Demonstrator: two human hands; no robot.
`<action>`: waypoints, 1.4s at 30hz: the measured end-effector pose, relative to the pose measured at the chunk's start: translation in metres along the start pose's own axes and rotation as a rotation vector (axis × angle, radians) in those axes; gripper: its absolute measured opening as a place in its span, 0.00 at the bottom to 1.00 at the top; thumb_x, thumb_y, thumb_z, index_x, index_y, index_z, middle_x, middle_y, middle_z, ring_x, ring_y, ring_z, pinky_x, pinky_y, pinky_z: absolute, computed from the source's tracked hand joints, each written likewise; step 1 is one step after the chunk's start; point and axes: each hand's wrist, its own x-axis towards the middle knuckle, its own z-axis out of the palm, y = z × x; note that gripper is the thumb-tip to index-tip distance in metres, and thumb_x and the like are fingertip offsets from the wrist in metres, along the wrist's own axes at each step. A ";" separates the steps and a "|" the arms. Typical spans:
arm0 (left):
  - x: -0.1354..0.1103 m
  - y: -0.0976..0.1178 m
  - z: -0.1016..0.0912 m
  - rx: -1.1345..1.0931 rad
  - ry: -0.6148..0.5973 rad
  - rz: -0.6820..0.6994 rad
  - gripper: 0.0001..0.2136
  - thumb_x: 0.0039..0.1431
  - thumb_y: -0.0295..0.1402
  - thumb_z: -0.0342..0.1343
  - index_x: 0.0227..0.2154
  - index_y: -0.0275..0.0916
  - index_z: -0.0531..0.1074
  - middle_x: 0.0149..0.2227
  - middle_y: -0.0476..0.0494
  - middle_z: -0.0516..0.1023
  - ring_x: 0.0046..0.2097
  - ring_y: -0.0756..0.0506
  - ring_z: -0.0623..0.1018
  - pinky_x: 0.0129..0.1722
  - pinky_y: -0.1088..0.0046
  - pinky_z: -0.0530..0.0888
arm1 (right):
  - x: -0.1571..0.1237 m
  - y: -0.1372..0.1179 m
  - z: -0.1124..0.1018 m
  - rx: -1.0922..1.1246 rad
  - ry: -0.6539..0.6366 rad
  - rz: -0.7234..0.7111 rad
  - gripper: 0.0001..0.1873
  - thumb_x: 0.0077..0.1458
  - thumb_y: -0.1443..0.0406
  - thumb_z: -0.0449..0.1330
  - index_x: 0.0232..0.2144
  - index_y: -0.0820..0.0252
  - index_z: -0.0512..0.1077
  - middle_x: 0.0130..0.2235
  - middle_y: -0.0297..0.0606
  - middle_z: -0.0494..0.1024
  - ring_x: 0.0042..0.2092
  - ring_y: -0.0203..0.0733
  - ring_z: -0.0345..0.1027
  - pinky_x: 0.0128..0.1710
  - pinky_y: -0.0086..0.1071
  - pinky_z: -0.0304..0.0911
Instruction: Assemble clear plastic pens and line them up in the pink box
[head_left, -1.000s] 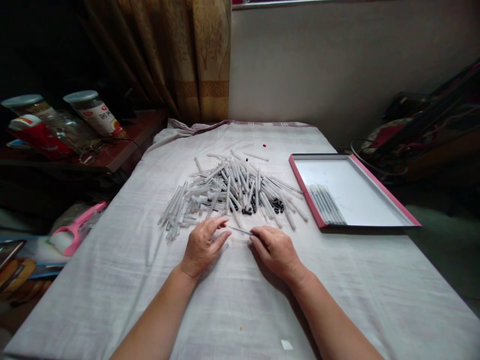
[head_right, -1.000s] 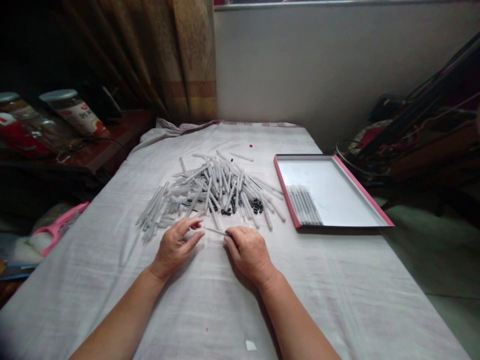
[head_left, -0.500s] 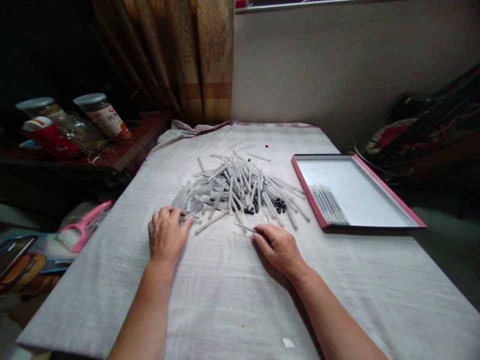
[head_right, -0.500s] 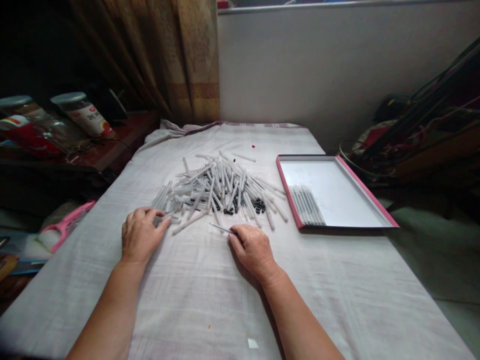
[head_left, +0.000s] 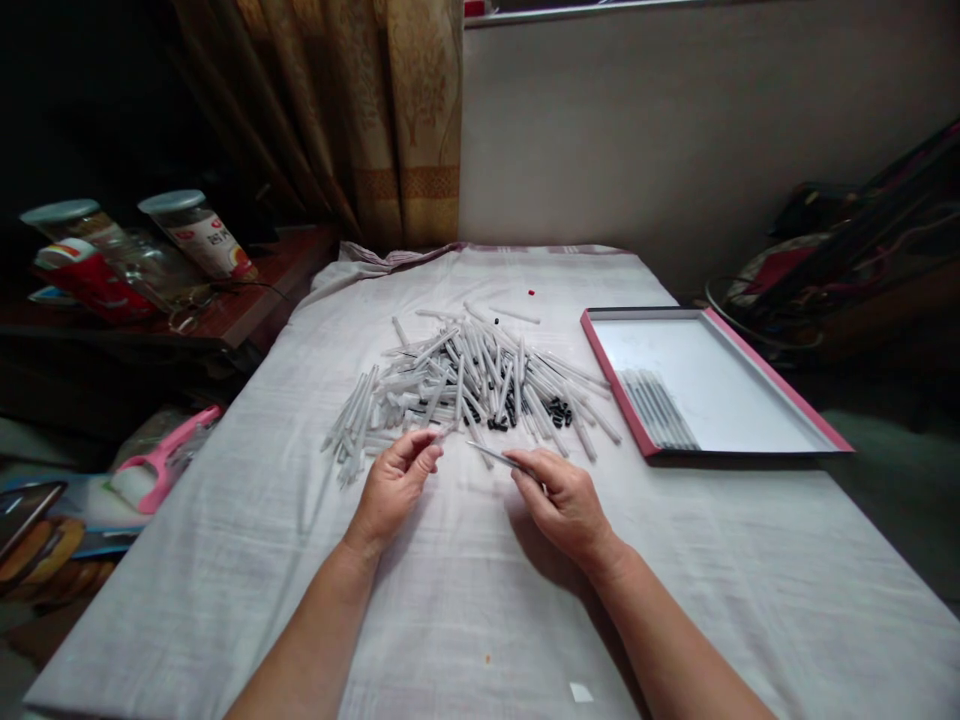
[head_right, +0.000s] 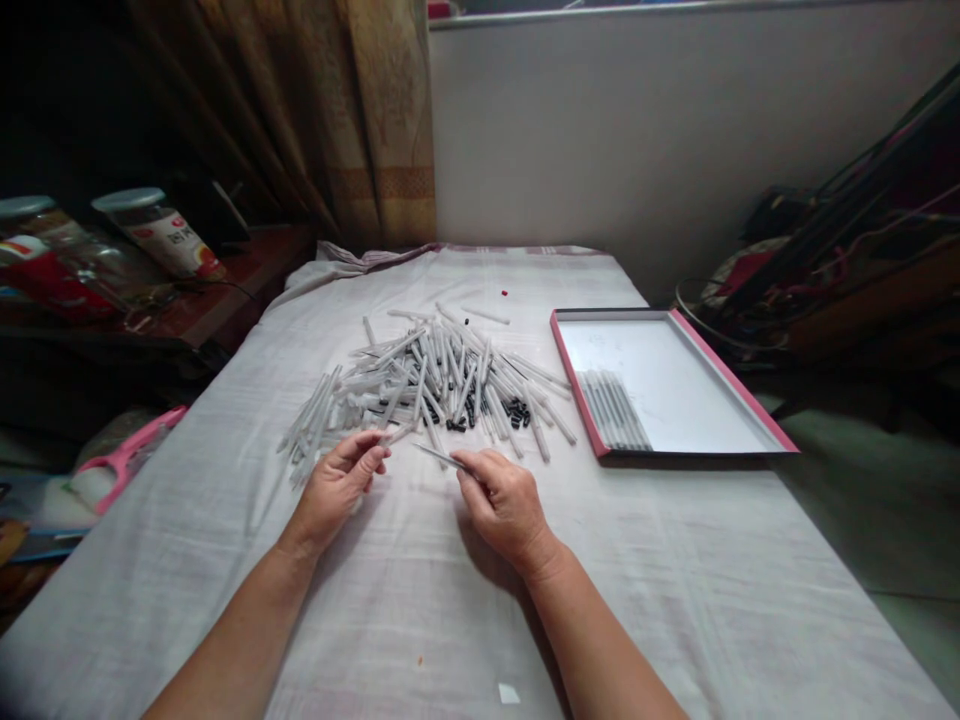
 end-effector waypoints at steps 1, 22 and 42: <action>-0.001 0.001 0.003 -0.047 -0.027 -0.056 0.18 0.56 0.47 0.58 0.41 0.38 0.75 0.28 0.49 0.76 0.25 0.52 0.70 0.22 0.78 0.66 | 0.000 -0.002 -0.001 0.000 -0.004 -0.012 0.13 0.59 0.69 0.54 0.43 0.58 0.76 0.34 0.40 0.80 0.35 0.39 0.74 0.36 0.31 0.68; -0.008 0.013 0.005 0.147 -0.421 -0.052 0.09 0.58 0.37 0.56 0.35 0.37 0.77 0.31 0.46 0.78 0.32 0.48 0.75 0.35 0.73 0.70 | 0.005 0.002 -0.025 -0.098 -0.396 0.047 0.13 0.59 0.64 0.57 0.40 0.59 0.79 0.33 0.39 0.81 0.33 0.38 0.74 0.34 0.29 0.65; -0.012 0.008 0.022 -0.206 -0.283 -0.355 0.15 0.51 0.44 0.63 0.31 0.37 0.72 0.24 0.48 0.76 0.25 0.51 0.73 0.25 0.78 0.69 | 0.001 0.002 -0.007 0.000 -0.333 -0.002 0.13 0.63 0.64 0.53 0.40 0.61 0.77 0.29 0.39 0.77 0.31 0.38 0.71 0.32 0.29 0.63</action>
